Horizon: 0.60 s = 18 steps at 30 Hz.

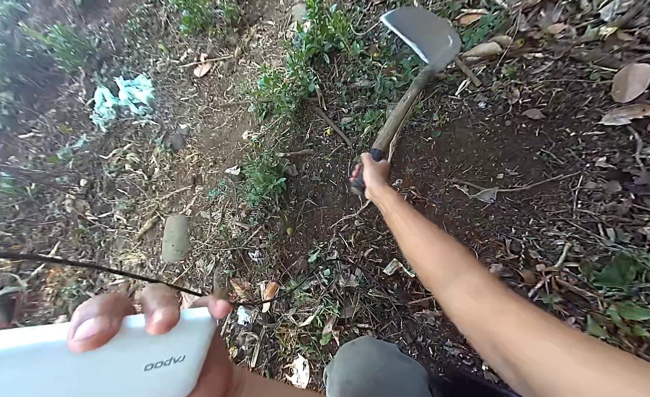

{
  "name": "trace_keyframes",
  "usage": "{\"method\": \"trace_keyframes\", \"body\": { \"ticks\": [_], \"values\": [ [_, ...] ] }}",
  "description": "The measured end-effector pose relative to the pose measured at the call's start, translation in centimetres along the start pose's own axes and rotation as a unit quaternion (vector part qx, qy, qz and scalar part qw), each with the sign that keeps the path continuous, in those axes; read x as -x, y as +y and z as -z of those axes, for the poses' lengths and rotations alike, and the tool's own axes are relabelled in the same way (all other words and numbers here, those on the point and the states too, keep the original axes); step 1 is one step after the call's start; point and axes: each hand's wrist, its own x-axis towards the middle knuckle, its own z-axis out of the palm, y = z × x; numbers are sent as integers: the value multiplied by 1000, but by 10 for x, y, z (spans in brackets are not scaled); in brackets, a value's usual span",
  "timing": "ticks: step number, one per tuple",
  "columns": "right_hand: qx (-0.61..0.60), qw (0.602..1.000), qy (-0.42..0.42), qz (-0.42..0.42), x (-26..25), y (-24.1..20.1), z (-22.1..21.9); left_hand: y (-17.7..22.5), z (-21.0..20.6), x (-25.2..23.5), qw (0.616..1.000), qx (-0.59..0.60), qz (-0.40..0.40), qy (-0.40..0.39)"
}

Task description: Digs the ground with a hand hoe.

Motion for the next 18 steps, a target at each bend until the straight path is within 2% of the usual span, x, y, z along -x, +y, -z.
{"method": "trace_keyframes", "body": {
  "ticks": [2,4,5,7,9,11,13,16,18],
  "values": [
    [35,997,-44,-49,15,50,-20,-3,-5,0,1000,7,-7,-7],
    [191,960,-151,-139,41,105,18,-8,-10,0,1000,20,2,-14],
    [257,933,-187,-170,42,108,42,-11,-11,-1,999,32,14,-18],
    [347,893,-214,-189,24,72,76,-13,-9,-3,999,35,31,-18],
    [397,880,-199,-171,7,22,87,-11,-4,-2,999,25,36,-7],
    [402,885,-182,-150,2,-18,71,-9,2,-4,999,20,27,-9],
    [344,920,-156,-104,2,-23,47,-4,8,-4,1000,11,14,-9],
    [201,972,-112,-52,-4,4,-5,3,15,-3,1000,2,-13,6],
    [166,976,-122,-75,4,39,-16,4,13,-2,1000,4,-23,10]
  ]
}}
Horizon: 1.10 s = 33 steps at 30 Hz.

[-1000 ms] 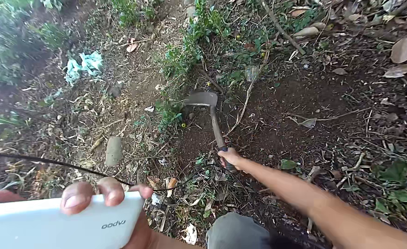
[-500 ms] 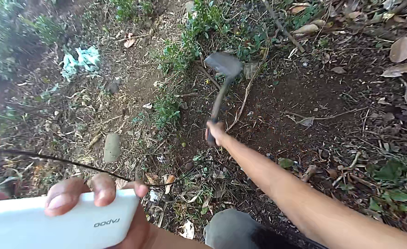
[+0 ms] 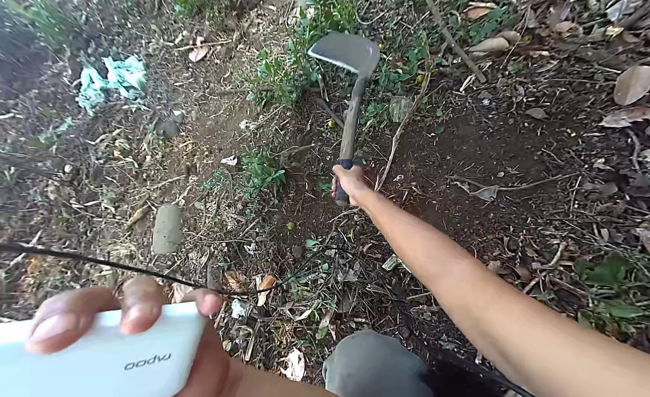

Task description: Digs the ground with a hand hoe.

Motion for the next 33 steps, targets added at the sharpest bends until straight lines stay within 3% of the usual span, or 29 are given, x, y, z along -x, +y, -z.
{"method": "trace_keyframes", "body": {
  "ticks": [2,4,5,8,10,14,16,18,20,21,23,25,27,29,33],
  "values": [
    [88,986,-99,-99,33,63,23,0,-4,2,1000,14,6,5],
    [211,937,-214,-180,84,111,78,0,-2,-1,1000,8,13,-18],
    [269,915,-227,-198,109,119,107,-1,1,-2,1000,3,11,-24],
    [391,874,-209,-197,149,102,177,-4,4,-1,1000,14,13,3],
    [409,882,-190,-139,146,66,196,-2,5,2,999,27,20,-2],
    [231,969,-88,6,114,1,165,10,0,6,1000,18,12,-13],
    [72,995,-6,66,86,-21,110,18,-3,11,1000,-5,-17,11],
    [-101,989,59,87,51,-33,39,25,-5,14,999,-20,-44,15],
    [-167,982,52,63,31,-4,-23,29,-10,18,998,-25,-57,10],
    [-125,992,11,22,36,32,-42,28,-13,19,998,-20,-56,5],
    [64,984,-137,-89,64,119,-39,24,-21,20,999,-4,-35,-9],
    [244,932,-221,-153,84,147,-12,17,-24,16,1000,10,-17,-14],
    [306,907,-241,-158,96,135,22,14,-19,15,1000,21,-4,0],
    [304,914,-235,-133,100,100,51,15,-17,13,1000,18,-9,16],
    [135,983,-120,-5,87,28,51,28,-7,16,999,30,-18,5]
  ]
}}
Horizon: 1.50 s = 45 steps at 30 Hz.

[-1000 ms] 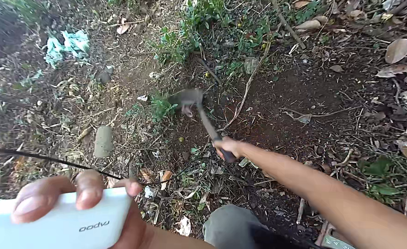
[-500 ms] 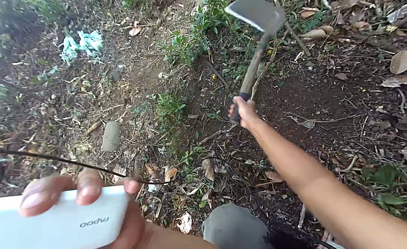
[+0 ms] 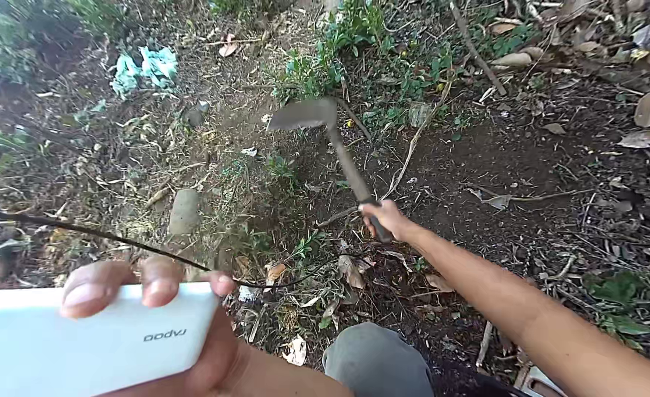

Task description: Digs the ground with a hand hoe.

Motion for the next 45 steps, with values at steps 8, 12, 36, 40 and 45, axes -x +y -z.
{"method": "trace_keyframes", "body": {
  "ticks": [8,12,36,40,45],
  "values": [
    [-44,992,-33,-114,-11,94,-92,7,-9,6,999,-22,-26,-28],
    [193,932,-227,-206,39,126,-71,2,-4,4,999,-9,-23,-21],
    [-101,993,5,-66,-21,18,-94,34,-9,20,991,-63,-117,32],
    [-93,991,-9,-93,-17,65,-147,34,-15,22,988,-72,-137,22],
    [223,929,-206,-213,63,142,-115,38,-14,22,988,-73,-135,23]
  ]
}}
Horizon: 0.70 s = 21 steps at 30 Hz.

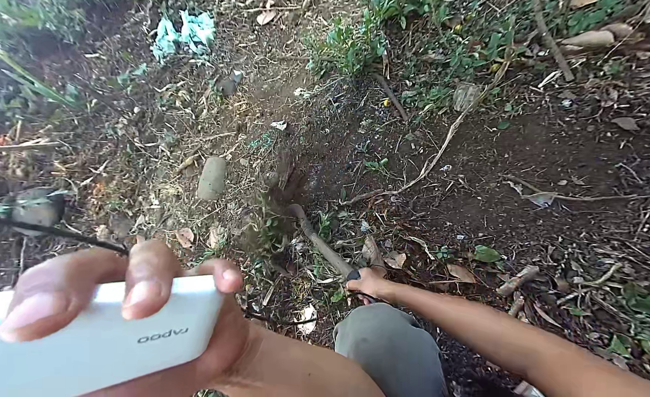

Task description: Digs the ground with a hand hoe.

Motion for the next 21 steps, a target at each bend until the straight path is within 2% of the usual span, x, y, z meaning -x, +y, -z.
{"method": "trace_keyframes", "body": {
  "ticks": [2,4,6,9,10,11,13,14,16,18,21],
  "values": [
    [-14,1000,20,16,22,-5,24,1,3,-1,1000,-21,-5,10],
    [-72,994,61,50,36,-34,48,3,4,0,1000,-20,-2,23],
    [-173,973,125,92,32,-71,63,5,4,1,999,-27,3,34],
    [-334,916,178,135,1,-103,47,9,2,1,999,-32,-7,39],
    [-337,916,175,133,-6,-98,33,8,0,1,999,-32,-10,36],
    [-294,934,164,121,-11,-82,16,4,-3,-1,999,-20,-4,30],
    [-69,992,86,68,-9,-24,-9,-13,-13,-6,999,25,30,5],
    [65,996,34,57,-5,6,-14,-25,-21,-6,998,41,55,-2],
    [257,963,-37,71,13,39,-5,-50,-32,-4,990,76,119,4],
    [294,953,-43,63,55,23,12,-71,-35,-6,979,89,184,17],
    [209,974,52,75,70,-12,39,-83,-39,-2,958,64,280,-11]
  ]
}}
